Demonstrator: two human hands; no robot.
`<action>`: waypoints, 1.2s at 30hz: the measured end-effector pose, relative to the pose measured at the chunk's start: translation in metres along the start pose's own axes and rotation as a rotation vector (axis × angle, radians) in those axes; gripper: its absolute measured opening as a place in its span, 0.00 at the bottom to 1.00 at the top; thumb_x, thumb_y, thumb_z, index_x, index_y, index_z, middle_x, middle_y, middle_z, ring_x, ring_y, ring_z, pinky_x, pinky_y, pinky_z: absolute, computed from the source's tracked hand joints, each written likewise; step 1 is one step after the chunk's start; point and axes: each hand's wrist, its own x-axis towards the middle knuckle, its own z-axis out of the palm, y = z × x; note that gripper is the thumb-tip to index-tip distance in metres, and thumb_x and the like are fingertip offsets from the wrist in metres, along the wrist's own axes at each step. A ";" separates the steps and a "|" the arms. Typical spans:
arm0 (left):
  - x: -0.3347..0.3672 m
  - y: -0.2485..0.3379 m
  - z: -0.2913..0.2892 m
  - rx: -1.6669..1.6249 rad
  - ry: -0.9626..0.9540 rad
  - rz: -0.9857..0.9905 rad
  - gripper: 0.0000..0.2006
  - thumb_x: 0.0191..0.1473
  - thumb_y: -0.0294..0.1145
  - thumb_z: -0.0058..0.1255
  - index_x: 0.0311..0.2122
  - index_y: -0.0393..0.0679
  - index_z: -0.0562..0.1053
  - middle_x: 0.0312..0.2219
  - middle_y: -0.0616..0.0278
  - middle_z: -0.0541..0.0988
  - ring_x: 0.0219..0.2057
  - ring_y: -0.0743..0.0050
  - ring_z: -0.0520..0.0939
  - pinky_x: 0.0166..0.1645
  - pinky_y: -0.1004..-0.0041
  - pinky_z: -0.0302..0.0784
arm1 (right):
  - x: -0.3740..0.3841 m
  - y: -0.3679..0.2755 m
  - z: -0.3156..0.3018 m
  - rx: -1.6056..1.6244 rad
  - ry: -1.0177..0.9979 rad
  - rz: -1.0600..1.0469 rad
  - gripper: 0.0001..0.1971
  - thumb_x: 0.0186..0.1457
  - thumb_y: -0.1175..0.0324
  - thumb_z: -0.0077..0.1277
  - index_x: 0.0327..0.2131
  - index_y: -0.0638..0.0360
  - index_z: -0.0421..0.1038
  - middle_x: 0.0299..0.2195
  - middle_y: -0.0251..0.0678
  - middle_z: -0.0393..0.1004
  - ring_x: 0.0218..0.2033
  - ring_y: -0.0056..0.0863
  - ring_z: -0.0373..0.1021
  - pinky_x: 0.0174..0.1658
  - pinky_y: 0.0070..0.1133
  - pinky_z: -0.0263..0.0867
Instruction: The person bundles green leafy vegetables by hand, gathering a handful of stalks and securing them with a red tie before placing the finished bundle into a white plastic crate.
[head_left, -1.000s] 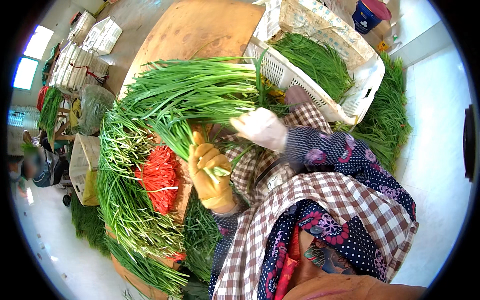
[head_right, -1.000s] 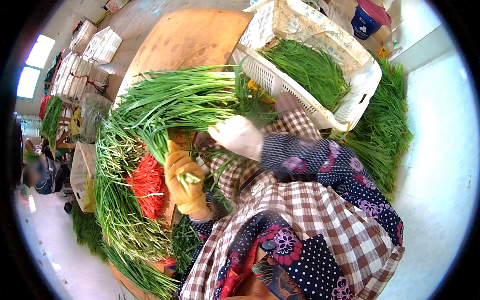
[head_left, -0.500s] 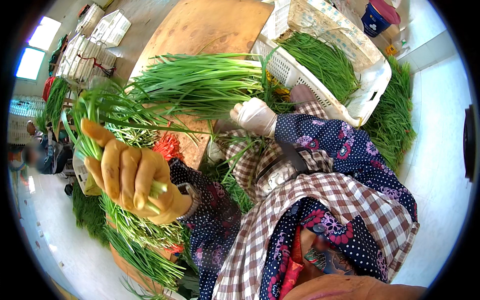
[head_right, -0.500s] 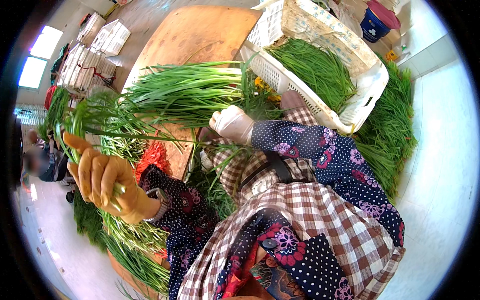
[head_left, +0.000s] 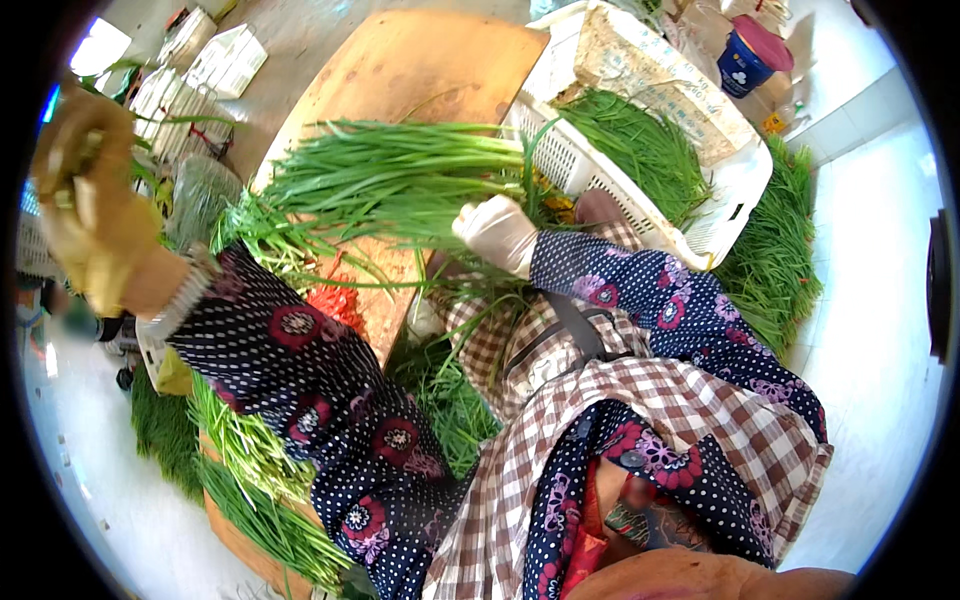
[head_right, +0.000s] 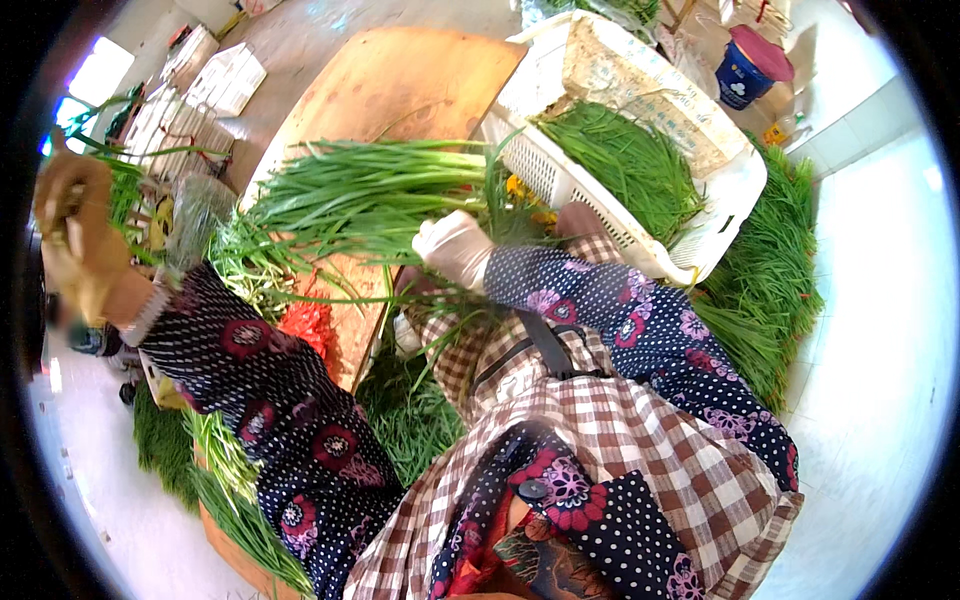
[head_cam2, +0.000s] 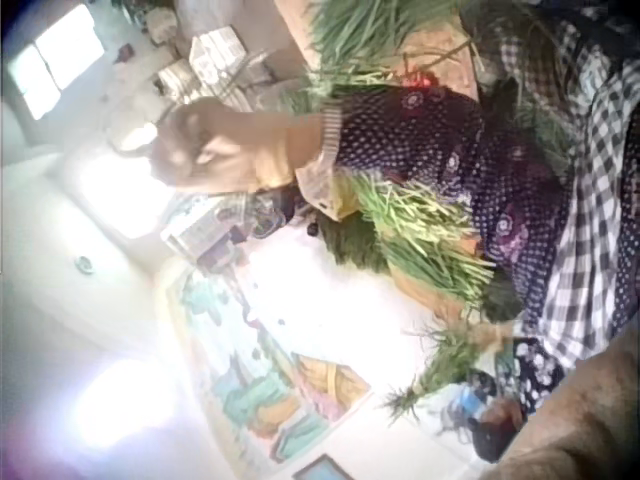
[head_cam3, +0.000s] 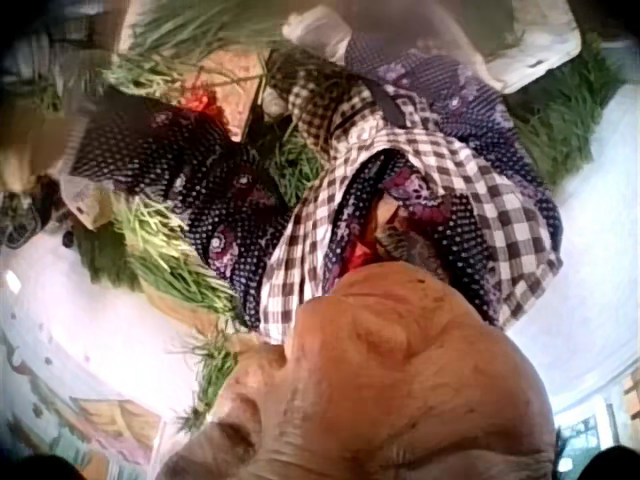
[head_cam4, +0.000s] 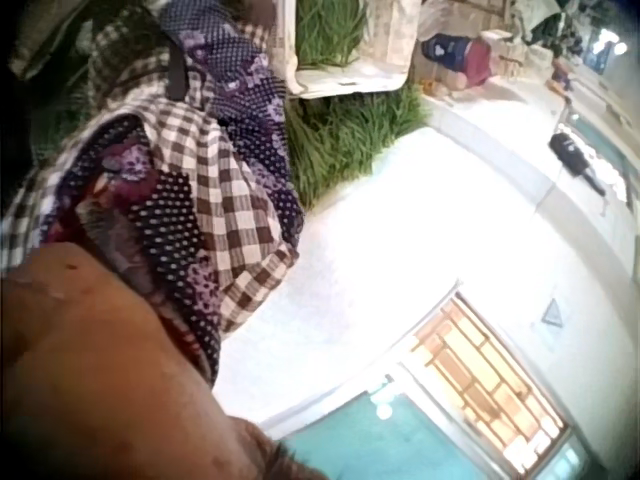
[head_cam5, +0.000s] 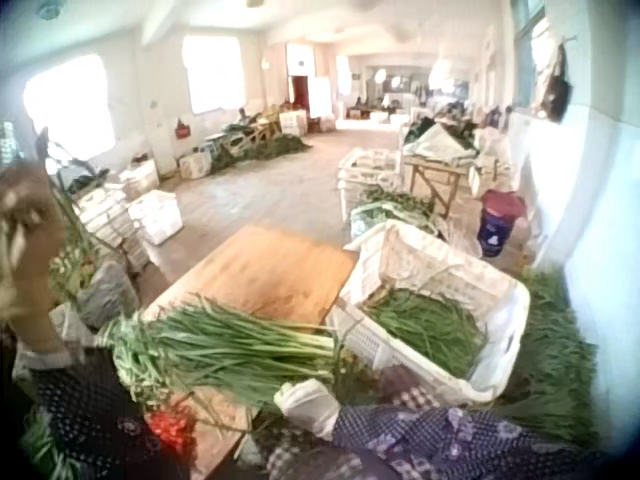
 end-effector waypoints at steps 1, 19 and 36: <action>-0.011 -0.007 -0.012 0.068 0.157 -0.024 0.15 0.59 0.39 0.31 0.40 0.36 0.63 0.19 0.67 0.61 0.24 0.77 0.63 0.39 0.69 0.61 | 0.002 0.000 -0.005 0.003 -0.081 -0.006 0.03 0.42 0.70 0.45 0.23 0.56 0.68 0.17 0.32 0.66 0.18 0.25 0.67 0.20 0.23 0.61; -0.196 -0.167 -0.240 0.289 1.175 0.114 0.08 0.55 0.35 0.44 0.38 0.46 0.69 0.16 0.73 0.68 0.15 0.82 0.67 0.32 0.71 0.74 | -0.046 0.014 -0.017 0.503 0.265 -0.057 0.04 0.46 0.69 0.45 0.28 0.53 0.69 0.22 0.31 0.67 0.22 0.29 0.66 0.25 0.24 0.62; -0.193 -0.155 -0.177 0.160 1.173 0.153 0.08 0.55 0.34 0.44 0.35 0.42 0.71 0.12 0.77 0.62 0.11 0.89 0.59 0.21 0.82 0.66 | -0.022 0.052 -0.070 0.289 -0.008 0.145 0.17 0.43 0.55 0.52 0.32 0.57 0.70 0.28 0.36 0.72 0.25 0.29 0.70 0.27 0.23 0.65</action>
